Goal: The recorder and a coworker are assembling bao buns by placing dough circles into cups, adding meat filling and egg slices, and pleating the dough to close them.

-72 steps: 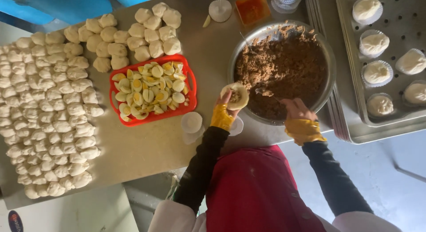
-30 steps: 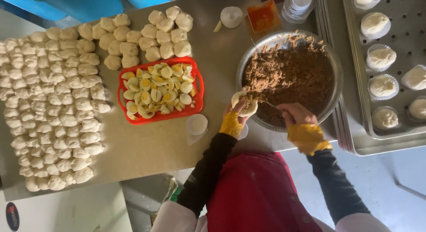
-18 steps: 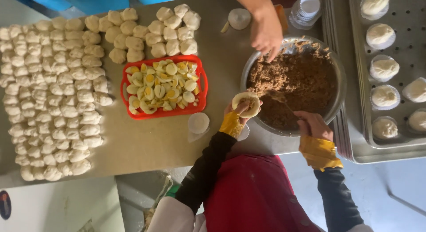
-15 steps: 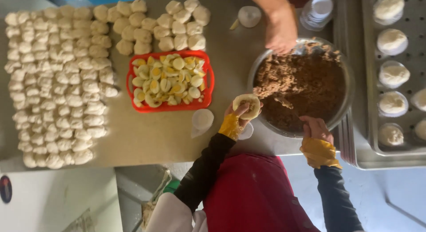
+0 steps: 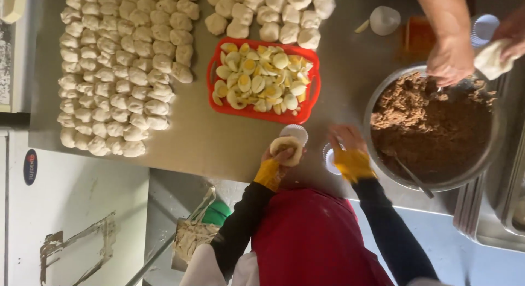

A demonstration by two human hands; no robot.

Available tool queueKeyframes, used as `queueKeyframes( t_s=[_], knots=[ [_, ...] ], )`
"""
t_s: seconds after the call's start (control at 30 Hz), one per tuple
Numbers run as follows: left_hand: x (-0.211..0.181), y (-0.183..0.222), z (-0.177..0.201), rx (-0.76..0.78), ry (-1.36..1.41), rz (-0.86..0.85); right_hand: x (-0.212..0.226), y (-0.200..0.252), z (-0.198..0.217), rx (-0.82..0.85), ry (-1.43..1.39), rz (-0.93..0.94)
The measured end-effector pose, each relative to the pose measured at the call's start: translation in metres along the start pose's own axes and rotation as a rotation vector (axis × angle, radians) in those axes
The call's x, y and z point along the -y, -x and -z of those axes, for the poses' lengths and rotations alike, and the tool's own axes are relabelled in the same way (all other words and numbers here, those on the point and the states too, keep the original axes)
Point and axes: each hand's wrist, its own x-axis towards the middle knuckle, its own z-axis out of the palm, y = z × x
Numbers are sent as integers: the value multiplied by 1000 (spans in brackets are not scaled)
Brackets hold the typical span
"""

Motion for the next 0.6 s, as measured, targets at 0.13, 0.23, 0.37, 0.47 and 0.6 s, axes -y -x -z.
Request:
queueKeyframes(
  t_s=[0.13, 0.23, 0.37, 0.47, 0.6],
  knots=[
    [-27, 16, 25, -38, 39, -55, -21, -77, -84, 10, 283, 298],
    [-46, 22, 38, -28, 39, -107, -31, -112, -121, -4, 158, 150],
    [-70, 26, 43, -29, 54, -135, -35, -130, -136, 15, 186, 118],
    [-76, 20, 49, -60, 55, -118, -52, -137, -146, 5, 228, 115],
    [-79, 9, 49, -39, 71, -94, -60, -145, -152, -23, 307, 223]
  ],
)
